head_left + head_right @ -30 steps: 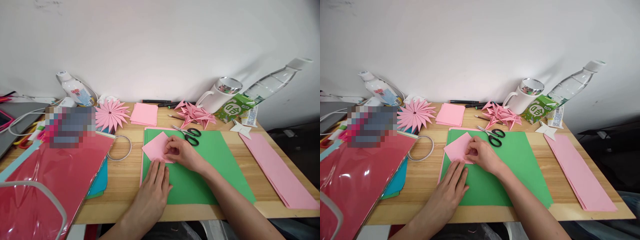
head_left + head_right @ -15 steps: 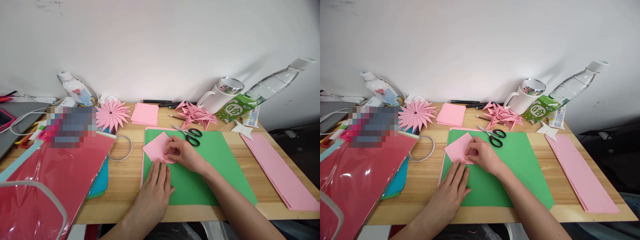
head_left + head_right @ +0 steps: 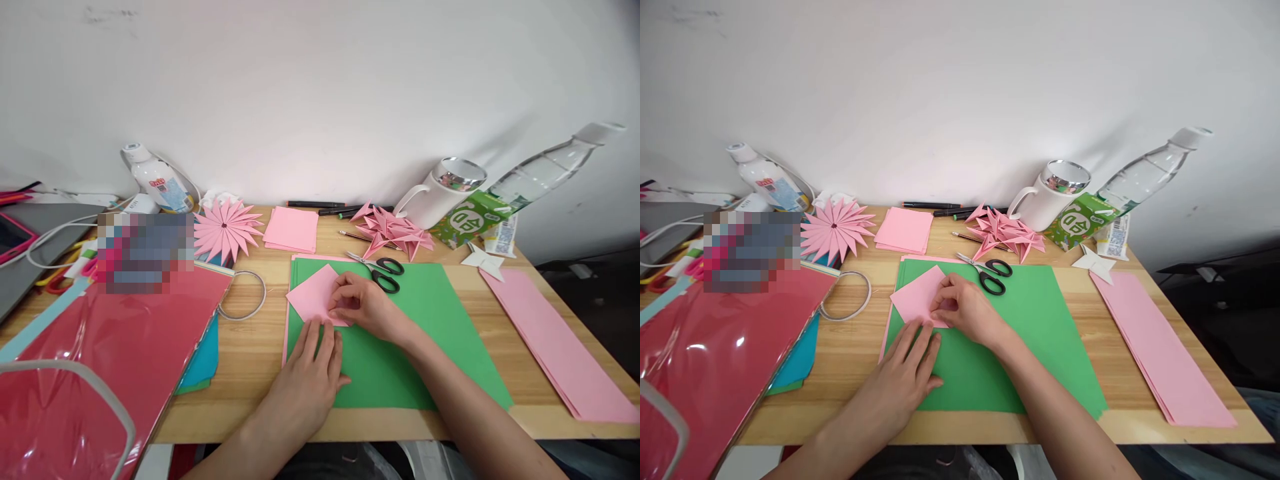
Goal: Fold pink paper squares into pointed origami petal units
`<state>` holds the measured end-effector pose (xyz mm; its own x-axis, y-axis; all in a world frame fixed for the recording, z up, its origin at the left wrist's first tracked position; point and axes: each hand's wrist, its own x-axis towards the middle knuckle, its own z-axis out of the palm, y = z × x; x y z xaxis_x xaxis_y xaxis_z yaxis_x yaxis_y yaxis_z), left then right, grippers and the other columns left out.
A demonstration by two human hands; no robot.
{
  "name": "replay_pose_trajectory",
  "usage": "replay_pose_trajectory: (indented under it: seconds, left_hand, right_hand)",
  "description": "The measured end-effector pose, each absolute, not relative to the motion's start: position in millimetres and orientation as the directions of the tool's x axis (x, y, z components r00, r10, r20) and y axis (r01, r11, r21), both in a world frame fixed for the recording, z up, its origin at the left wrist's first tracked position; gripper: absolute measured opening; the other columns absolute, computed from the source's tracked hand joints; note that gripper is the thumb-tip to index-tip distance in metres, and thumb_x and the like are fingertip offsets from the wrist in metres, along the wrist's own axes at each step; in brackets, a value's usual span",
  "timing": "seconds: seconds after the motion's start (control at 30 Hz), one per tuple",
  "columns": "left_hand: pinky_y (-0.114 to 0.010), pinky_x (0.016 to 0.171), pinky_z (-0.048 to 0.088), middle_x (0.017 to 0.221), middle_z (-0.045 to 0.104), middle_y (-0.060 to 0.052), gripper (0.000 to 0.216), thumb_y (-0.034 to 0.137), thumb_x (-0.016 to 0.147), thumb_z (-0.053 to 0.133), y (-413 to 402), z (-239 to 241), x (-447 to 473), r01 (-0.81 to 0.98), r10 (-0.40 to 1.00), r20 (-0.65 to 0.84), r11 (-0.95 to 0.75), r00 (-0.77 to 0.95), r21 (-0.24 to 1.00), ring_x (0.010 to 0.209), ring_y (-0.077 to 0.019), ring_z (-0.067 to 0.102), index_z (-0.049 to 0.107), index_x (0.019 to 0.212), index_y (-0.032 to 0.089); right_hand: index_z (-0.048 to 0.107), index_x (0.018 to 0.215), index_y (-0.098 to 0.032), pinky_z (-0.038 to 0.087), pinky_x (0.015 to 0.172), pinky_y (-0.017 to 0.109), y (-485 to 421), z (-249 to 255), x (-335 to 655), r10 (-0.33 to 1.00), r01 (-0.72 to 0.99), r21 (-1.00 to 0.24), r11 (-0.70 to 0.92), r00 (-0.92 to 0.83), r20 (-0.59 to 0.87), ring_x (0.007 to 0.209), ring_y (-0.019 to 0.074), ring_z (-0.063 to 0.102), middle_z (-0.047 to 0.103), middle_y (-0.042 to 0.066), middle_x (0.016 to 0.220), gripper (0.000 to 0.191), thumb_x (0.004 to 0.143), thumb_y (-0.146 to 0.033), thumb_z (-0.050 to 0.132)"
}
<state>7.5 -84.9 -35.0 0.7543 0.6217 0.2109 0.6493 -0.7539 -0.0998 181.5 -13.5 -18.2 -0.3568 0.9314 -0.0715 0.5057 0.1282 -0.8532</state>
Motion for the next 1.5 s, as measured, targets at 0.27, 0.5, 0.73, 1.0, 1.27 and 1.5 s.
replay_pose_trajectory:
  seconds: [0.27, 0.5, 0.73, 1.0, 1.27, 1.5]
  left_hand:
    - [-0.038, 0.093, 0.042, 0.125, 0.053, -0.02, 0.059, 0.048, 0.087, 0.041, -79, -41, 3, 0.676, 0.656, 0.259, -0.737, 0.709, 0.015, 0.115, -0.0286, 0.049, 0.049, 0.121, 0.0]
    - [-0.038, 0.085, 0.046, 0.122, 0.054, -0.017, 0.054, 0.047, 0.084, 0.046, -73, -33, 6, 0.692, 0.685, 0.2, -0.72, 0.7, 0.047, 0.108, -0.0268, 0.052, 0.05, 0.121, 0.008]
    - [-0.036, 0.08, 0.047, 0.112, 0.058, -0.016, 0.065, 0.051, 0.07, 0.061, -70, -25, 13, 0.699, 0.693, 0.144, -0.715, 0.706, 0.008, 0.101, -0.027, 0.054, 0.052, 0.119, 0.008]
    - [-0.037, 0.084, 0.044, 0.11, 0.055, -0.015, 0.07, 0.058, 0.068, 0.059, -74, -27, 17, 0.719, 0.704, 0.164, -0.693, 0.691, -0.051, 0.103, -0.0268, 0.051, 0.052, 0.121, 0.013]
    - [-0.041, 0.087, 0.043, 0.11, 0.057, -0.019, 0.08, 0.066, 0.063, 0.057, -79, -29, 21, 0.69, 0.668, 0.183, -0.716, 0.721, -0.106, 0.106, -0.0304, 0.051, 0.053, 0.122, 0.011]
    - [-0.035, 0.085, 0.048, 0.107, 0.061, -0.015, 0.046, 0.046, 0.084, 0.048, -70, -8, 6, 0.661, 0.687, 0.209, -0.726, 0.695, 0.189, 0.102, -0.023, 0.056, 0.058, 0.111, 0.009]
  right_hand:
    - [0.067, 0.077, -0.018, 0.046, 0.064, 0.025, -9, -15, 192, 0.876, 0.476, -0.858, 0.191, -0.477, -0.069, 0.072, 0.0117, 0.053, 0.052, 0.004, 0.091, 0.011, 0.071, -0.01, 0.06]
    - [0.065, 0.088, -0.02, 0.046, 0.075, 0.028, -7, -13, 201, 0.794, 0.436, -0.833, 0.341, -0.607, 0.008, 0.085, 0.0146, 0.054, 0.053, 0.005, 0.098, 0.027, 0.075, -0.002, 0.049]
    - [0.063, 0.091, -0.02, 0.045, 0.081, 0.03, -4, -15, 205, 0.76, 0.435, -0.81, 0.394, -0.649, 0.021, 0.091, 0.0153, 0.053, 0.052, 0.005, 0.101, 0.037, 0.073, 0.004, 0.041]
    - [0.063, 0.092, -0.021, 0.045, 0.079, 0.03, -4, -17, 203, 0.758, 0.441, -0.793, 0.42, -0.651, 0.039, 0.091, 0.0154, 0.053, 0.053, 0.004, 0.1, 0.043, 0.069, 0.007, 0.041]
    - [0.063, 0.092, -0.018, 0.045, 0.07, 0.026, -6, -16, 202, 0.778, 0.456, -0.794, 0.403, -0.627, 0.035, 0.083, 0.0146, 0.053, 0.052, 0.006, 0.098, 0.031, 0.075, 0.001, 0.045]
    - [0.064, 0.086, -0.018, 0.046, 0.074, 0.028, -14, -16, 194, 0.806, 0.485, -0.771, 0.413, -0.588, 0.063, 0.081, 0.0143, 0.054, 0.051, 0.005, 0.096, 0.011, 0.076, -0.014, 0.061]
